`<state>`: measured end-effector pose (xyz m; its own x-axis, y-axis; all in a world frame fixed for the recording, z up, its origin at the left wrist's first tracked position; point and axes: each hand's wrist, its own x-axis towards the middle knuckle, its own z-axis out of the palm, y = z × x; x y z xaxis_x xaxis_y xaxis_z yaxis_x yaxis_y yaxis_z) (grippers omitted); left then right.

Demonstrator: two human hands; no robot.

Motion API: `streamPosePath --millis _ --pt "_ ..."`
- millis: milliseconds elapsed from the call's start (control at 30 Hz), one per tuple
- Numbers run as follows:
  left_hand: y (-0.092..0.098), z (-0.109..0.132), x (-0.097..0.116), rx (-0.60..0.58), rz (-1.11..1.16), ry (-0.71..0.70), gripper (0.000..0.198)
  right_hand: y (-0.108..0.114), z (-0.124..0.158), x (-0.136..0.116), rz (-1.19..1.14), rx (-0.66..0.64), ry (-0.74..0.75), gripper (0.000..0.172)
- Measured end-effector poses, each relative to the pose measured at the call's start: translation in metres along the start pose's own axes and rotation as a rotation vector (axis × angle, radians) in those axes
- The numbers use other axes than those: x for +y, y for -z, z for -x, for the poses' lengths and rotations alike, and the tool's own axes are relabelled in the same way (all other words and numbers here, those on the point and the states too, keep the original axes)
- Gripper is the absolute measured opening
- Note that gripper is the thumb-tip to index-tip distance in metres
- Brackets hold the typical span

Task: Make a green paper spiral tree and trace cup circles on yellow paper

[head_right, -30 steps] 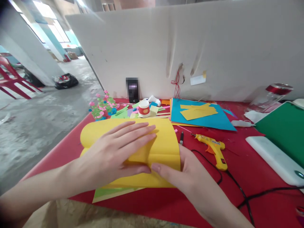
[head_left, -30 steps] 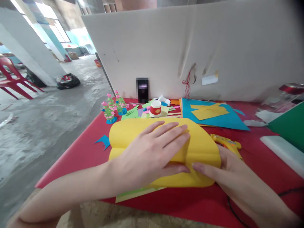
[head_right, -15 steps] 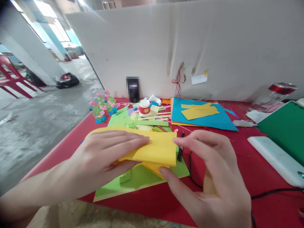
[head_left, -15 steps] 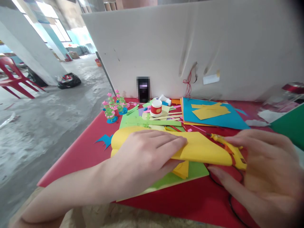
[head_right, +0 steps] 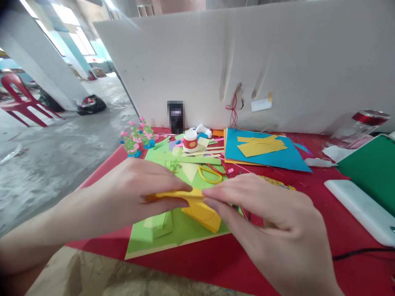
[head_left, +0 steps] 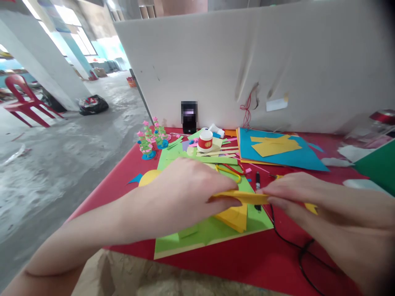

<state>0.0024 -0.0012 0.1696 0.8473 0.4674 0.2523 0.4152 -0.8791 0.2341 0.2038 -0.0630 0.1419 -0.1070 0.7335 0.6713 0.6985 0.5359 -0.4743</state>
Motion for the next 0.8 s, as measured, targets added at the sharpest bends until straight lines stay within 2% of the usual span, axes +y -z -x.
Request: streamPosePath --millis 167,267,333,400,533,600,700,733,800 --pt "0.01 -0.018 0.0 0.007 0.15 0.023 0.021 0.0 -0.02 0.003 -0.061 -0.046 -0.141 0.013" --pt "0.009 -0.025 -0.006 -0.045 0.3 0.089 0.022 0.0 -0.029 0.008 -0.146 -0.126 -0.326 0.004" --pt "0.005 -0.025 -0.016 -0.125 0.43 0.173 0.026 0.0 -0.031 0.015 -0.221 -0.191 -0.458 0.012" --pt "-0.001 -0.021 -0.03 -0.198 0.53 0.284 0.029 0.001 -0.031 0.026 -0.25 -0.195 -0.578 0.02" --pt "-0.014 -0.002 -0.064 -0.279 0.615 0.424 0.029 0.009 -0.022 0.056 -0.233 -0.186 -0.772 0.019" --pt "-0.021 0.01 -0.078 -0.32 0.627 0.457 0.029 0.016 -0.016 0.072 -0.268 -0.249 -0.815 0.015" --pt "-0.035 0.025 -0.089 -0.364 0.648 0.464 0.028 0.019 -0.008 0.091 -0.311 -0.499 -0.833 0.015" --pt "-0.043 0.028 -0.09 -0.382 0.66 0.447 0.028 0.017 -0.006 0.094 -0.262 -0.57 -0.819 0.017" --pt "-0.06 0.032 -0.089 -0.429 0.681 0.394 0.03 0.006 -0.002 0.094 -0.061 -0.594 -0.742 0.019"
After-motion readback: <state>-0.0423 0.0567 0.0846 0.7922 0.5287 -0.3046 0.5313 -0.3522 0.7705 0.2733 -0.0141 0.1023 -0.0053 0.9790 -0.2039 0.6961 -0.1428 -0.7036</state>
